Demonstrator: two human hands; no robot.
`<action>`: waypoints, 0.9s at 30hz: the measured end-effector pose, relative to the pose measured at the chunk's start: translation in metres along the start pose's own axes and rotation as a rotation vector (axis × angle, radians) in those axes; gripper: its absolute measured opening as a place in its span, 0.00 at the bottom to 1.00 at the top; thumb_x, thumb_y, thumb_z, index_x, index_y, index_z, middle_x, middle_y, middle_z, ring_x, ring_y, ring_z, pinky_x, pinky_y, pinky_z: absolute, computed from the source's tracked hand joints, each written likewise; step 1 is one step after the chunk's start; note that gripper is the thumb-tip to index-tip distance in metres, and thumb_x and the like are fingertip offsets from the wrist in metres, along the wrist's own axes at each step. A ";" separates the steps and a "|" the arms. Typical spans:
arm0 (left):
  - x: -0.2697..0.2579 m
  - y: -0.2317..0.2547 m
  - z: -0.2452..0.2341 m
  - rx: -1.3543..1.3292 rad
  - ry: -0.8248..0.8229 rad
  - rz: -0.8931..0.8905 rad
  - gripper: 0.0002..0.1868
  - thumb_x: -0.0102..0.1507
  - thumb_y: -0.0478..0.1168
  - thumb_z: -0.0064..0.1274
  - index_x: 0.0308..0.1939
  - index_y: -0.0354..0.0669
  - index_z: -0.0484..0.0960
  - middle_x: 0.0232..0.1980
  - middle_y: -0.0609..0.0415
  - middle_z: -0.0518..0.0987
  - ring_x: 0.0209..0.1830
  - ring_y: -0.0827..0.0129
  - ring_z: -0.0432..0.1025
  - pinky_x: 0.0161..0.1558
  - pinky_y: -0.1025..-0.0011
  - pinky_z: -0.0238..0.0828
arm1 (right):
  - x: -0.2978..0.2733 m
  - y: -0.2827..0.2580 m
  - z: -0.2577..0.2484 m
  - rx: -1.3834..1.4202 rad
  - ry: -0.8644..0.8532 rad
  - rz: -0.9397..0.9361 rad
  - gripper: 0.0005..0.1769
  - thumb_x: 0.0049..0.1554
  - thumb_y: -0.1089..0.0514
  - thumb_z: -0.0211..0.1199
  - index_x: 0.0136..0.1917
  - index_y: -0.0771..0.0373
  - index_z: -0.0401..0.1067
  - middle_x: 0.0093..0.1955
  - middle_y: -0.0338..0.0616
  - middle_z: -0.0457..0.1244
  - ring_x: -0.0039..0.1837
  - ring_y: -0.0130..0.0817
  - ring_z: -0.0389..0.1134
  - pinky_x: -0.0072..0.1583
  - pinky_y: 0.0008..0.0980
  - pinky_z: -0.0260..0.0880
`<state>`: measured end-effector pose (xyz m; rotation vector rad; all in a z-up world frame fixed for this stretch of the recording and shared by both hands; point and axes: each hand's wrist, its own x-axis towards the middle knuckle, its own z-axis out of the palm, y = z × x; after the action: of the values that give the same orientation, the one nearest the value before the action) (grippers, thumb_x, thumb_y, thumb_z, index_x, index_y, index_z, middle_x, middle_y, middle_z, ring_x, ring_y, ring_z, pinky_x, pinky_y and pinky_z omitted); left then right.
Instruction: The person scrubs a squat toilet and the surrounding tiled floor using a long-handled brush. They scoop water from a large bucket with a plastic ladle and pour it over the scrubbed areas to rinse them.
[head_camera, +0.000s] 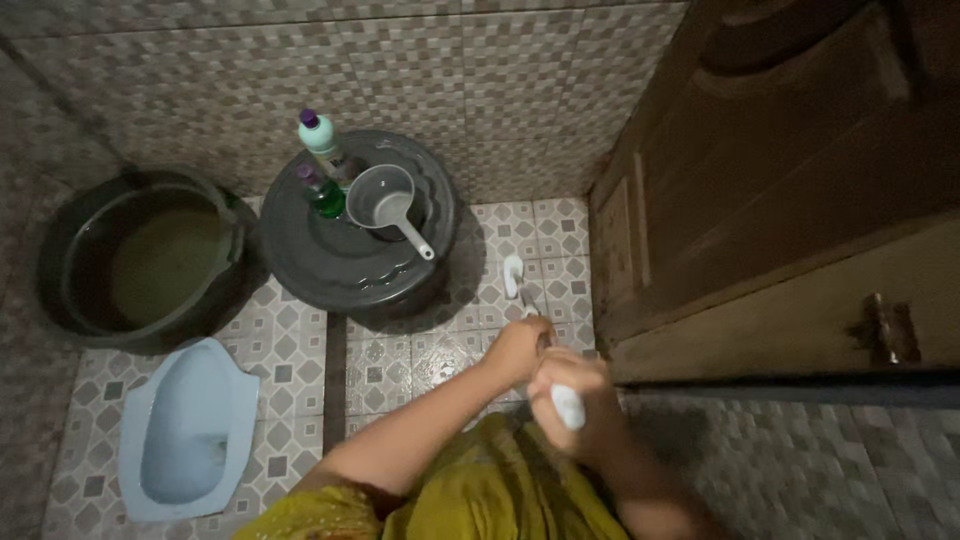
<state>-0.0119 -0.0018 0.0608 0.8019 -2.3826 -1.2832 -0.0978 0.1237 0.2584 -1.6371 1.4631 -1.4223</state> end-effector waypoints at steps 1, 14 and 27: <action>-0.006 0.008 -0.003 0.031 0.015 0.041 0.12 0.56 0.43 0.59 0.38 0.39 0.81 0.41 0.38 0.81 0.40 0.44 0.77 0.43 0.58 0.75 | -0.002 -0.003 -0.001 -0.012 -0.018 -0.020 0.05 0.43 0.69 0.60 0.32 0.66 0.64 0.31 0.47 0.60 0.36 0.42 0.64 0.41 0.37 0.65; 0.107 -0.125 0.049 0.057 0.171 0.319 0.22 0.52 0.45 0.63 0.46 0.37 0.82 0.57 0.29 0.78 0.54 0.37 0.73 0.52 0.53 0.71 | 0.027 0.091 0.026 -0.105 0.158 -0.122 0.04 0.49 0.70 0.59 0.36 0.67 0.66 0.36 0.51 0.60 0.41 0.48 0.64 0.47 0.39 0.66; 0.026 -0.013 0.011 0.077 -0.079 0.114 0.16 0.58 0.41 0.55 0.47 0.38 0.82 0.47 0.38 0.82 0.48 0.42 0.78 0.50 0.55 0.75 | -0.008 0.035 0.006 0.028 0.082 -0.055 0.04 0.46 0.68 0.59 0.33 0.66 0.65 0.33 0.48 0.61 0.36 0.42 0.66 0.42 0.35 0.67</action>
<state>-0.0341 -0.0164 0.0442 0.6366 -2.5140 -1.2056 -0.1048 0.1200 0.2229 -1.6301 1.4462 -1.5502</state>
